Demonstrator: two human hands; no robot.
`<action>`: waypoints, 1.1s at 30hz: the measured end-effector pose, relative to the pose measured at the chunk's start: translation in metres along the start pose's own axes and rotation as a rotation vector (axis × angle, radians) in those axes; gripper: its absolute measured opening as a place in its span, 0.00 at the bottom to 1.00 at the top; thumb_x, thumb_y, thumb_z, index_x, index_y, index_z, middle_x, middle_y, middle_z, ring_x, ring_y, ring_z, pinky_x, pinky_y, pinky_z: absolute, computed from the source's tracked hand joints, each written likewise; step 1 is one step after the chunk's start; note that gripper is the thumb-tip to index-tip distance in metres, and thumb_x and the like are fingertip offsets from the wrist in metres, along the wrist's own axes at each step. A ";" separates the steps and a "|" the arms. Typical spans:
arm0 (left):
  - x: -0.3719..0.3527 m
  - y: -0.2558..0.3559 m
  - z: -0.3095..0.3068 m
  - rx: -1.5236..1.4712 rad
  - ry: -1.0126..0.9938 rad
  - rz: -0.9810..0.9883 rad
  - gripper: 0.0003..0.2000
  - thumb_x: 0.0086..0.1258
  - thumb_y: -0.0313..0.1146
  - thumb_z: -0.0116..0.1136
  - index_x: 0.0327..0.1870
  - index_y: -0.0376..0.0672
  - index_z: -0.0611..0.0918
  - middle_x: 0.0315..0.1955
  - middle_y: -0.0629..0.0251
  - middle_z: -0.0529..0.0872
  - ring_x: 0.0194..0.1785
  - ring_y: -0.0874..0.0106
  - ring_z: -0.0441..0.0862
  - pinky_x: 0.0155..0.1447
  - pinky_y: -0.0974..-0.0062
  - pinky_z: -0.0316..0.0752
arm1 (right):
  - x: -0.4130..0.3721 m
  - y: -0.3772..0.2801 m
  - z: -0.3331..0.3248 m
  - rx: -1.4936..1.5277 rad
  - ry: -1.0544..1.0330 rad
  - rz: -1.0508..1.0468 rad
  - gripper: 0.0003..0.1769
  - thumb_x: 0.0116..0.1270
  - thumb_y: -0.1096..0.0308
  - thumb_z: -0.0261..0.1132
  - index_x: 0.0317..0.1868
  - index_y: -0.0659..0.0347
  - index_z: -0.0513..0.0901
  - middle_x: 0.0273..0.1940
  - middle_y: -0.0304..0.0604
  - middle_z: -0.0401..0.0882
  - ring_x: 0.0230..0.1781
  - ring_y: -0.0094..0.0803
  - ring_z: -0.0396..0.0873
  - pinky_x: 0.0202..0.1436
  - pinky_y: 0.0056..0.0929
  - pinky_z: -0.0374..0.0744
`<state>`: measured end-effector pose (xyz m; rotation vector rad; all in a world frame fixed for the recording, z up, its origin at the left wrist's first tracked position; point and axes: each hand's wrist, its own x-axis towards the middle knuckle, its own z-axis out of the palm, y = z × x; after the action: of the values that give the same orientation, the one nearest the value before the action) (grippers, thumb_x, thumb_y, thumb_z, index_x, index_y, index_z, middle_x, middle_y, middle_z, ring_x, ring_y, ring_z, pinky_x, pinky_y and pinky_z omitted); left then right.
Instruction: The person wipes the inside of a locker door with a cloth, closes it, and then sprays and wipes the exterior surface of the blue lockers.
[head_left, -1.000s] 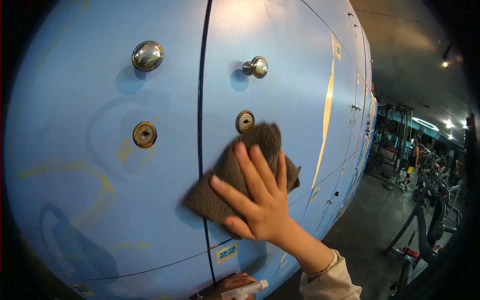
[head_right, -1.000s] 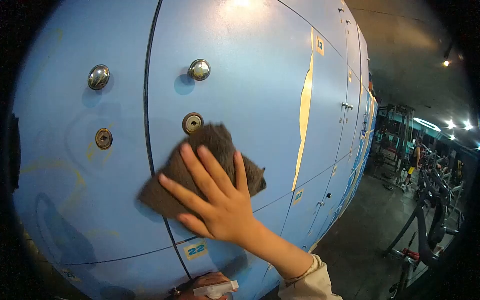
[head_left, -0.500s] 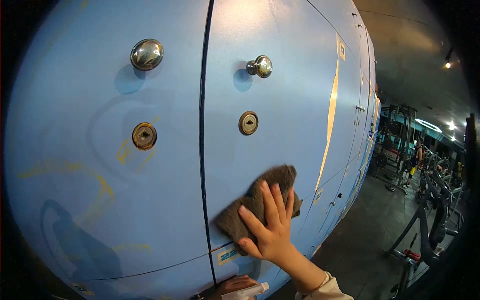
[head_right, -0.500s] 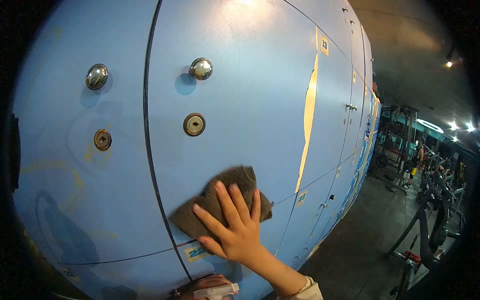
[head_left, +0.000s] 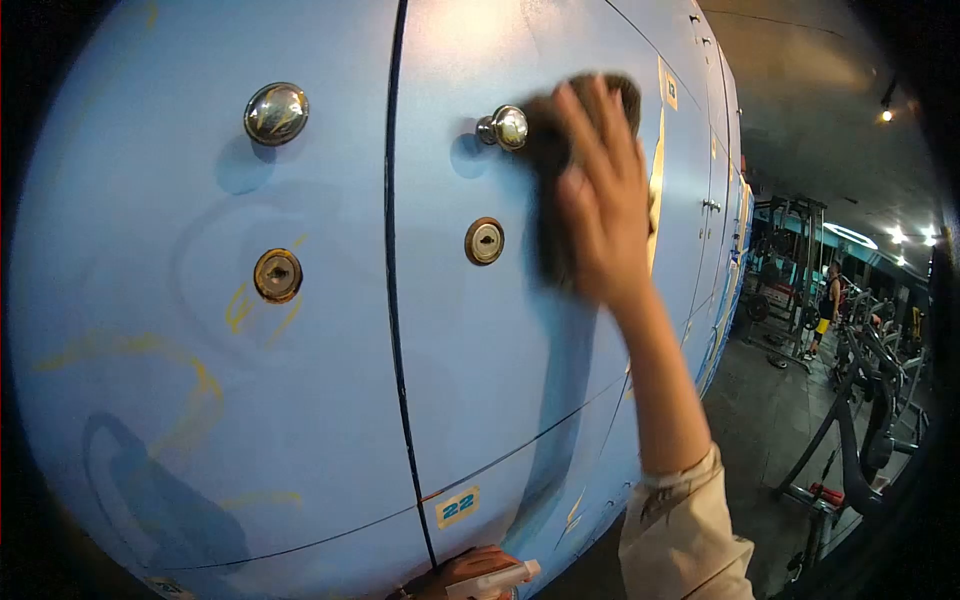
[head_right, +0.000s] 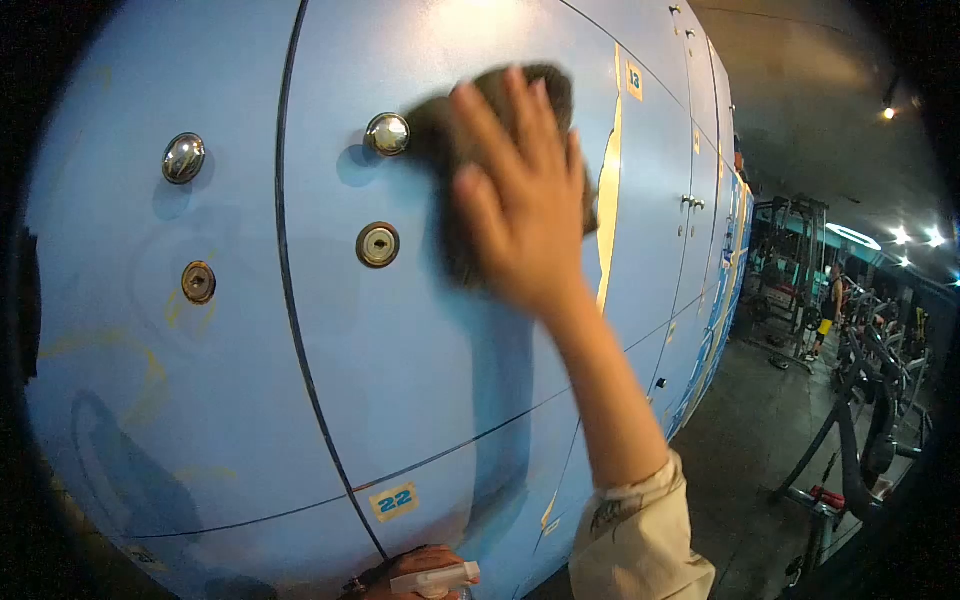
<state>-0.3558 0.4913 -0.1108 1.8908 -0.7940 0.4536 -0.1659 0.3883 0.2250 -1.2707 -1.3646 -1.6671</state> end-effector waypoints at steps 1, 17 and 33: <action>0.002 0.003 -0.002 0.006 -0.007 0.005 0.19 0.60 0.35 0.64 0.51 0.41 0.78 0.44 0.60 0.81 0.50 0.60 0.77 0.55 0.61 0.69 | 0.018 0.018 0.003 0.019 0.048 -0.011 0.29 0.70 0.47 0.47 0.70 0.39 0.65 0.73 0.48 0.53 0.74 0.48 0.50 0.72 0.59 0.43; 0.000 -0.004 -0.001 0.200 -0.017 0.010 0.19 0.56 0.32 0.64 0.50 0.42 0.79 0.41 0.59 0.81 0.46 0.59 0.78 0.51 0.62 0.71 | -0.048 -0.010 -0.010 -0.022 -0.071 0.050 0.29 0.69 0.48 0.47 0.68 0.45 0.68 0.74 0.52 0.49 0.75 0.52 0.47 0.70 0.62 0.42; -0.006 -0.001 0.006 0.168 0.053 -0.077 0.17 0.55 0.30 0.65 0.47 0.42 0.79 0.40 0.61 0.80 0.44 0.62 0.77 0.50 0.65 0.71 | -0.059 -0.018 -0.008 0.059 0.095 0.171 0.25 0.68 0.57 0.52 0.64 0.53 0.72 0.68 0.54 0.62 0.71 0.51 0.56 0.71 0.50 0.50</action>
<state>-0.3597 0.4884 -0.1170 2.0481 -0.6627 0.5336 -0.1648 0.3792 0.1634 -1.2230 -1.2053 -1.5397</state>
